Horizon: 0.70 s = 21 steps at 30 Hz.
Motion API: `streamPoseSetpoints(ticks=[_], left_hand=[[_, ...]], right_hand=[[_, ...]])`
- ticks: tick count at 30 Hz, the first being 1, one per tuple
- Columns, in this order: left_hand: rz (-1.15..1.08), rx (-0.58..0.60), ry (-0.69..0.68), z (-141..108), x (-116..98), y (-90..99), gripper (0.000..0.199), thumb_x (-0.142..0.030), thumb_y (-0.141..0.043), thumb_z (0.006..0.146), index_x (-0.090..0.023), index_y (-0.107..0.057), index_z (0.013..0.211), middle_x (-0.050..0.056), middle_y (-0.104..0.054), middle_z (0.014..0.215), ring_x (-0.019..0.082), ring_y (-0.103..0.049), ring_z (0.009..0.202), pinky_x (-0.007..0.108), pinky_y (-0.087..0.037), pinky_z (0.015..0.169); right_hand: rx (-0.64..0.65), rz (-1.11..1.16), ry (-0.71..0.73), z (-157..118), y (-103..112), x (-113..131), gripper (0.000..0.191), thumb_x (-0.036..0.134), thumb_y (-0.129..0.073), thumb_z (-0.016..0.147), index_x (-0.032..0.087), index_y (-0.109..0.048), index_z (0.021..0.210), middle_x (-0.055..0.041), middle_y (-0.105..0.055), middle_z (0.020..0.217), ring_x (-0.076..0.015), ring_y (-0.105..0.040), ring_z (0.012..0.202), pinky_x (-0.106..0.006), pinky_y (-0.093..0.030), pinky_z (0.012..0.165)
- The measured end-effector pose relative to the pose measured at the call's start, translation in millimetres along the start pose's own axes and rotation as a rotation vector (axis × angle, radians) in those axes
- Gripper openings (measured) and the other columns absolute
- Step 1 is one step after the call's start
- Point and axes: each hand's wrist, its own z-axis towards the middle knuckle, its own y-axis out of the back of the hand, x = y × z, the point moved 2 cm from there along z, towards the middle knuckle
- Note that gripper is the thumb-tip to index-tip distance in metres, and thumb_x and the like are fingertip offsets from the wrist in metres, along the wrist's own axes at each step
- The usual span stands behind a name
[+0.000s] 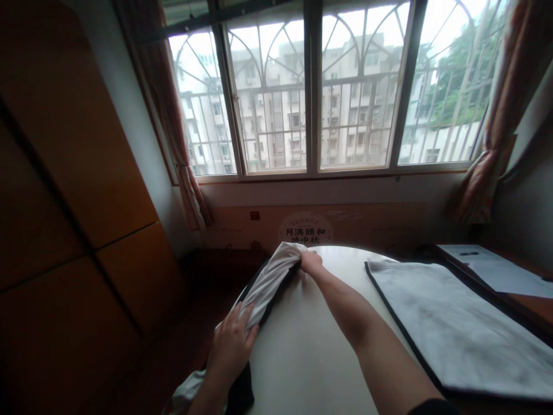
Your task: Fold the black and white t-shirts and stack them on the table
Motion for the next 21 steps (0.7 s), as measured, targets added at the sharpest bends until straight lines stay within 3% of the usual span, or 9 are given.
streamPoseSetpoints(ticks=[5, 8, 10, 13, 15, 17, 19, 21], left_hand=[[0.026, 0.003, 0.008, -1.9, -0.3, 1.4, 0.055, -0.036, -0.044, 0.100, -0.024, -0.040, 0.155, 0.014, -0.044, 0.157, 0.028, -0.045, 0.140, 0.047, -0.038, 0.113], [0.113, 0.016, 0.042, 1.9, -6.2, 16.2, 0.054, -0.036, -0.043, 0.100, -0.021, -0.045, 0.152, 0.019, -0.037, 0.160, 0.036, -0.037, 0.146, 0.057, -0.034, 0.114], [0.136, 0.006, -0.014, 17.1, -18.9, 33.6, 0.053, -0.033, -0.043, 0.099, -0.019, -0.048, 0.150, 0.019, -0.035, 0.161, 0.037, -0.032, 0.149, 0.059, -0.030, 0.116], [0.067, -0.022, -0.271, 65.5, -53.1, 57.5, 0.050, -0.026, -0.041, 0.099, -0.015, -0.051, 0.147, 0.016, -0.039, 0.160, 0.032, -0.030, 0.150, 0.053, -0.027, 0.120], [-0.011, -0.006, -0.457, 109.0, -78.4, 61.7, 0.048, -0.024, -0.042, 0.098, -0.013, -0.053, 0.143, 0.015, -0.043, 0.157, 0.029, -0.034, 0.149, 0.048, -0.027, 0.122], [-0.068, 0.034, -0.574, 150.9, -97.1, 52.3, 0.047, -0.025, -0.045, 0.097, -0.014, -0.054, 0.142, 0.012, -0.047, 0.156, 0.026, -0.036, 0.147, 0.041, -0.026, 0.122], [-0.097, 0.061, -0.588, 182.0, -103.8, 30.6, 0.049, -0.026, -0.046, 0.097, -0.013, -0.052, 0.143, 0.011, -0.049, 0.153, 0.025, -0.037, 0.146, 0.038, -0.025, 0.123], [-0.116, 0.081, -0.545, 197.6, -99.0, 1.4, 0.053, -0.027, -0.046, 0.095, -0.006, -0.051, 0.144, 0.017, -0.048, 0.153, 0.029, -0.038, 0.146, 0.042, -0.028, 0.121]], right_hand=[[0.002, 0.001, 0.113, -40.3, 23.5, -8.4, 0.037, 0.028, -0.047, 0.094, 0.025, -0.069, 0.123, -0.0125, -0.070, 0.124, -0.0281, -0.066, 0.113, -0.035, -0.051, 0.087], [0.044, -0.001, 0.183, -90.6, 35.7, -26.2, 0.034, 0.031, -0.052, 0.092, 0.028, -0.071, 0.120, -0.0094, -0.072, 0.121, -0.0277, -0.067, 0.112, -0.036, -0.050, 0.090], [0.102, 0.004, 0.265, -134.1, 41.9, -39.9, 0.035, 0.034, -0.058, 0.089, 0.031, -0.071, 0.121, -0.0067, -0.074, 0.117, -0.0267, -0.068, 0.110, -0.035, -0.049, 0.090], [0.394, 0.008, 0.429, -202.3, 48.1, -54.6, 0.046, 0.040, -0.065, 0.082, 0.039, -0.067, 0.129, -0.0031, -0.076, 0.111, -0.0264, -0.071, 0.104, -0.034, -0.051, 0.084], [0.616, -0.004, 0.468, -241.5, 52.5, -61.5, 0.054, 0.041, -0.068, 0.078, 0.042, -0.066, 0.132, -0.0027, -0.077, 0.108, -0.0279, -0.072, 0.101, -0.036, -0.053, 0.080], [0.625, 0.011, 0.442, -269.9, 59.7, -70.4, 0.056, 0.041, -0.068, 0.078, 0.042, -0.064, 0.134, -0.0040, -0.076, 0.111, -0.0293, -0.071, 0.104, -0.038, -0.053, 0.082], [0.480, 0.086, 0.398, -288.7, 67.0, -86.8, 0.057, 0.039, -0.065, 0.081, 0.039, -0.062, 0.137, -0.0058, -0.074, 0.119, -0.0293, -0.068, 0.111, -0.039, -0.050, 0.090], [0.345, 0.186, 0.325, -301.8, 69.8, -114.8, 0.054, 0.039, -0.063, 0.084, 0.035, -0.062, 0.137, -0.0069, -0.072, 0.122, -0.0279, -0.066, 0.113, -0.037, -0.048, 0.095]])
